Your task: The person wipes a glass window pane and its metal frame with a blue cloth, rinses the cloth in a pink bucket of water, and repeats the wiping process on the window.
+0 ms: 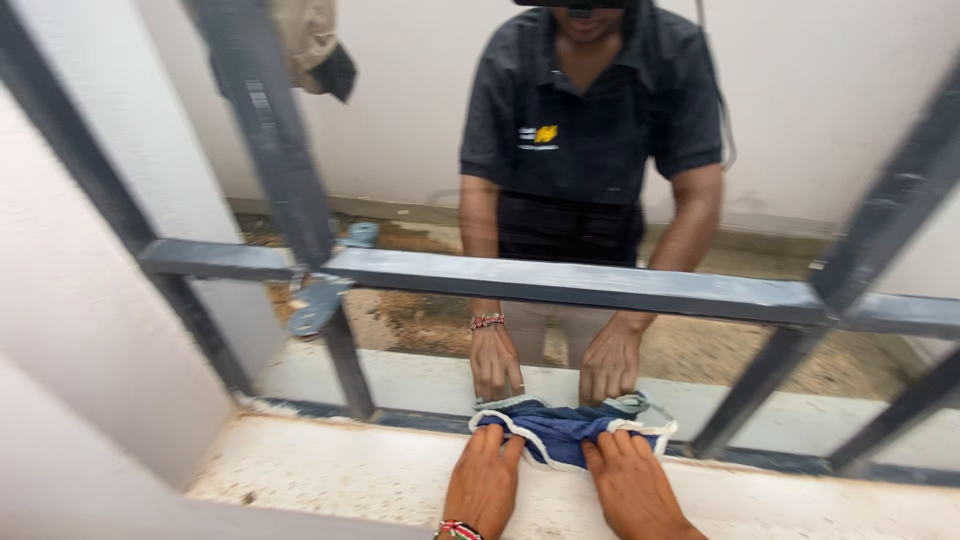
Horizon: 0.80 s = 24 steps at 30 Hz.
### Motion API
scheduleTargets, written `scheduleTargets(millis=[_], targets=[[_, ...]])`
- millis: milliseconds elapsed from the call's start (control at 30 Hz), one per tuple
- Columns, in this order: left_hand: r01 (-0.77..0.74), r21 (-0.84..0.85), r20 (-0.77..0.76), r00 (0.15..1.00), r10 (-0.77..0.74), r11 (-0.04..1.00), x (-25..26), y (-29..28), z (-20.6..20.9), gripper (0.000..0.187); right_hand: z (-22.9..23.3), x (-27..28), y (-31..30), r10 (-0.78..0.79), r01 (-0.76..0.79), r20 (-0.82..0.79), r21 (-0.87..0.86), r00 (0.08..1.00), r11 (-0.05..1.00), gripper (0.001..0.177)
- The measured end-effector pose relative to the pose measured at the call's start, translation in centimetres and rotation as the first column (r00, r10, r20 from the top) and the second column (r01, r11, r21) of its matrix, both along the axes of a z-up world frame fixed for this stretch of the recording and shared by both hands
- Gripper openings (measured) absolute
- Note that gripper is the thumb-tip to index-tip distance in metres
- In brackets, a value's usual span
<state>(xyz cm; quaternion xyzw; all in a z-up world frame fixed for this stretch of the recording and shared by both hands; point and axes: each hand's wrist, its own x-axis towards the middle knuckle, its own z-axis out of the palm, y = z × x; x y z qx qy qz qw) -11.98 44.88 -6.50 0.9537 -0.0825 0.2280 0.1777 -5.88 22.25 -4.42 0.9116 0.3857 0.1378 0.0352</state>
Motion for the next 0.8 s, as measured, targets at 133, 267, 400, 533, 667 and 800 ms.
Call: scheduleTargets(millis=[133,267,400,533,667,800], targets=[[-0.180,0.038,0.002,0.984,0.180,0.983,-2.6,8.8,-0.1,0.038,-2.4,-0.4,10.1,0.123,-0.124,0.005,0.039,0.992,0.992,0.037],[-0.407,0.055,-0.072,0.909,0.410,0.912,-4.5,15.1,0.1,0.032,-3.4,-0.9,19.8,0.233,-0.233,0.006,0.080,0.972,0.969,0.035],[-0.689,-0.051,-0.402,0.676,0.617,0.722,-5.5,19.1,-0.6,0.060,-1.9,-1.0,24.7,0.291,-0.180,-0.336,0.325,0.896,0.928,0.017],[-0.662,-0.476,-0.514,0.744,0.427,0.579,-4.7,21.5,-2.9,0.037,2.9,-3.4,28.9,0.405,0.108,-0.670,0.586,0.622,0.803,0.016],[-0.225,-0.934,-0.278,0.946,0.166,-0.278,-5.0,23.2,1.7,0.048,8.6,-7.6,31.3,0.654,0.131,-0.557,0.803,0.512,0.582,0.035],[-0.037,-0.918,-0.076,0.993,0.085,-0.395,-8.4,24.0,11.9,0.042,11.1,-10.6,33.3,0.618,-0.381,-0.152,0.667,0.772,0.640,0.063]])
